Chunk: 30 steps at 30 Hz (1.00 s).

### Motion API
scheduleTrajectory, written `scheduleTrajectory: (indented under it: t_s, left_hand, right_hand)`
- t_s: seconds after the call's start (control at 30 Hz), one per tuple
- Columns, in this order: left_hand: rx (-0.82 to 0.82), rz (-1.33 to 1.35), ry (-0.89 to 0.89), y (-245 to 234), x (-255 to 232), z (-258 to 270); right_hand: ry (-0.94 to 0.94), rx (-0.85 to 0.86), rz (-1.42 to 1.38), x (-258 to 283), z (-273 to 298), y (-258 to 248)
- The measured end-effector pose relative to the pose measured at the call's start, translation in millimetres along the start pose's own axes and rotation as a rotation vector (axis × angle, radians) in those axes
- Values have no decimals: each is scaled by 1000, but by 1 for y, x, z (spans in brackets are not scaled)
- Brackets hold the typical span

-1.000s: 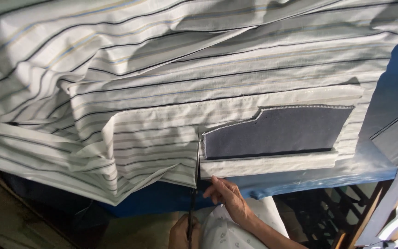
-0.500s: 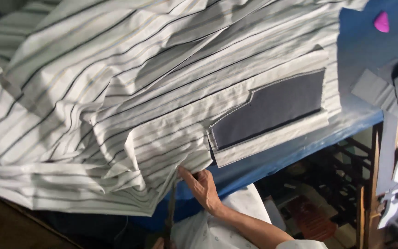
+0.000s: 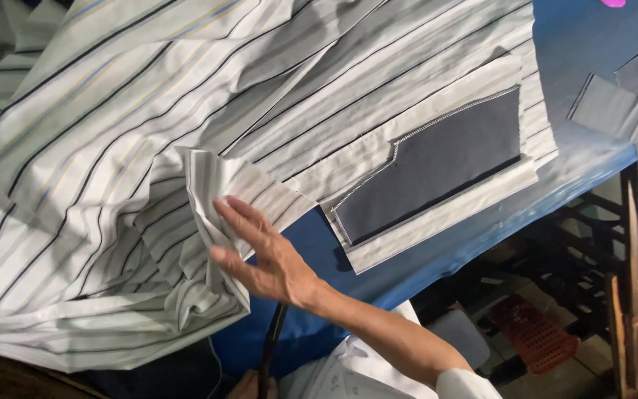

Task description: The person lays a striped fabric on a blue worktable, places a dark fabric piece on it, and uses a ruler and iron to press the area. Then the person uses shears to cut the striped fabric around the dark piece, trimming the edges.

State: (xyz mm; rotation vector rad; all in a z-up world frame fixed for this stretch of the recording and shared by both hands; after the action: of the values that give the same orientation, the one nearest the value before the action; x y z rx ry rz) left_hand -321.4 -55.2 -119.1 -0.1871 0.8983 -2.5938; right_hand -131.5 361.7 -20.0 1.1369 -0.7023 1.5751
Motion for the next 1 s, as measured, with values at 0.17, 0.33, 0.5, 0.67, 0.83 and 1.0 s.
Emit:
scheduleTrajectory:
  t_s: [0.17, 0.33, 0.5, 0.67, 0.83, 1.0]
  left_hand:
    - [-87, 137, 221, -108, -63, -35]
    - [179, 61, 145, -142, -87, -70]
    - [-59, 126, 751, -122, -89, -81]
    - [2, 110, 373, -167, -139, -80]
    - [35, 185, 331, -153, -135, -81]
    - [88, 183, 237, -163, -151, -75]
  right_hand:
    - [-9, -63, 1, 37, 56, -47]
    - [-176, -660, 445, -18, 153, -128]
    - [-1, -1006, 979, -76, 207, -185]
    - [85, -1044, 987, -105, 207, -196]
    - [178, -1063, 999, -118, 208, -196]
    - [186, -1066, 965, -120, 209, -198]
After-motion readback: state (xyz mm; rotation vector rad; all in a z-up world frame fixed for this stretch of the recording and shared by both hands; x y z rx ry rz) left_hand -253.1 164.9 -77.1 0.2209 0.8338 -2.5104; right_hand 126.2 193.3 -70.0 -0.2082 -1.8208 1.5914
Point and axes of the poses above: each hand's wrist, its own z-axis away from the middle knuckle, its own y-axis out of the palm, x = y × z, the point moved 10 cm from there along -z, towards the middle knuckle, and after that the axes turned 1 degree about x, right-handed, at the moved point
